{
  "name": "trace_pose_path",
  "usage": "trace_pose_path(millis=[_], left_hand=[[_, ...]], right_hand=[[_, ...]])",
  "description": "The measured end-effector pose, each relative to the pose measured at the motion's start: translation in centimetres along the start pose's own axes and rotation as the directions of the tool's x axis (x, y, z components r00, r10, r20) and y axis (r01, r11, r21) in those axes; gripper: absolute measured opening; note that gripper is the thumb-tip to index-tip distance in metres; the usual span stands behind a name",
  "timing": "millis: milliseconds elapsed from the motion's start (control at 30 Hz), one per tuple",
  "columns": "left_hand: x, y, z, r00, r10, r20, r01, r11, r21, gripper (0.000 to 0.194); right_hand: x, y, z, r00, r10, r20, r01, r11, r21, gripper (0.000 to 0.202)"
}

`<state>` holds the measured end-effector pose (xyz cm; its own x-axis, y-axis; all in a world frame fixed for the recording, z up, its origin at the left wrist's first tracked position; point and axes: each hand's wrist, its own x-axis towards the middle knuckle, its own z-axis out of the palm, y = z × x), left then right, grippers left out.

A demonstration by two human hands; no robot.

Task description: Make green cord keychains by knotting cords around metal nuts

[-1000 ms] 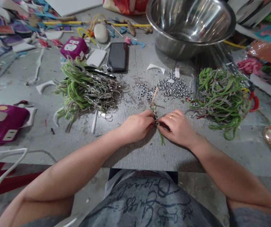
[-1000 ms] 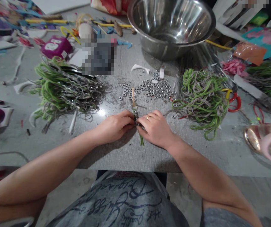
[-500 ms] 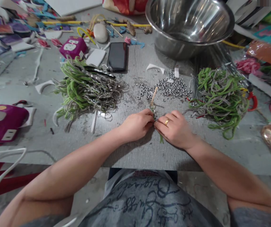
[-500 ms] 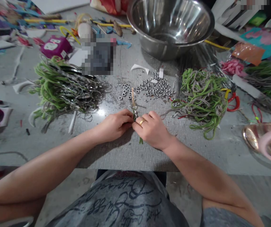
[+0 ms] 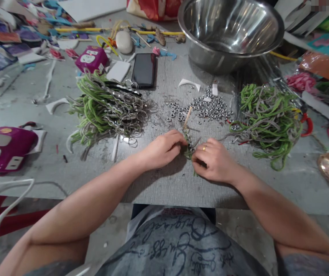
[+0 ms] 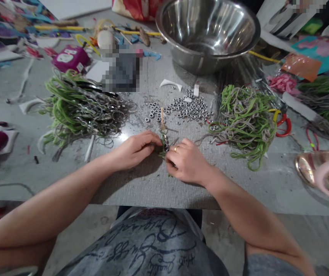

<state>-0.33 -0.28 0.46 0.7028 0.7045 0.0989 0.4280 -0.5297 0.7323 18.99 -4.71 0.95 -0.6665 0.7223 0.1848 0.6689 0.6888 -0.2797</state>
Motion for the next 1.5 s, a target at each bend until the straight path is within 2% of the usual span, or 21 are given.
trace_pose_path(millis=[133,233,400,667,733,833,900,967,1200,1500], left_hand=[[-0.4,0.0,0.0,0.992,0.096,0.077,-0.103,0.991,0.086,0.024],[-0.6,0.1,0.2,0.986,0.107,0.13,-0.136,0.963,0.233,0.02],[-0.5,0.2,0.2,0.991,0.049,0.125,-0.097,0.905,0.415,0.018],[-0.5,0.4,0.6,0.997,-0.009,0.082,-0.031,0.876,0.482,0.018],[-0.7,0.6,0.9,1.0,-0.005,0.007,0.002,0.886,0.463,0.019],[-1.1,1.3,1.4,0.99,0.024,-0.136,0.032,0.919,0.393,0.021],[-1.3,1.7,1.9,0.984,0.034,-0.177,0.03,0.937,0.349,0.029],[-1.5,1.9,2.4,0.983,0.045,-0.178,0.018,0.94,0.34,0.038],[-1.2,1.5,3.6,0.994,0.037,-0.107,0.008,0.919,0.394,0.049],[-1.0,2.0,3.8,0.992,-0.125,-0.026,0.118,0.825,0.552,0.058]], right_hand=[[-0.3,-0.3,-0.4,0.994,-0.018,0.112,0.01,0.997,0.073,0.014],[-0.5,-0.4,-0.5,0.984,-0.043,0.176,0.024,0.994,0.106,0.013],[-0.7,-0.7,-0.6,0.967,-0.113,0.227,0.082,0.987,0.139,0.013],[-0.5,-1.3,-0.6,0.944,-0.128,0.304,0.096,0.988,0.117,0.016],[-0.6,-1.1,-0.5,0.962,-0.122,0.243,0.093,0.988,0.125,0.02],[-0.7,-0.6,-0.5,1.0,-0.016,0.022,0.013,0.992,0.126,0.022],[-0.8,-0.2,-0.6,0.99,0.088,-0.11,-0.081,0.994,0.067,0.021],[-0.8,0.1,-0.7,0.978,0.137,-0.155,-0.141,0.99,-0.013,0.021],[-0.9,0.0,-0.1,0.984,0.179,-0.009,-0.177,0.964,-0.196,0.039],[-0.9,-0.7,0.5,0.94,0.293,0.174,-0.242,0.934,-0.263,0.052]])
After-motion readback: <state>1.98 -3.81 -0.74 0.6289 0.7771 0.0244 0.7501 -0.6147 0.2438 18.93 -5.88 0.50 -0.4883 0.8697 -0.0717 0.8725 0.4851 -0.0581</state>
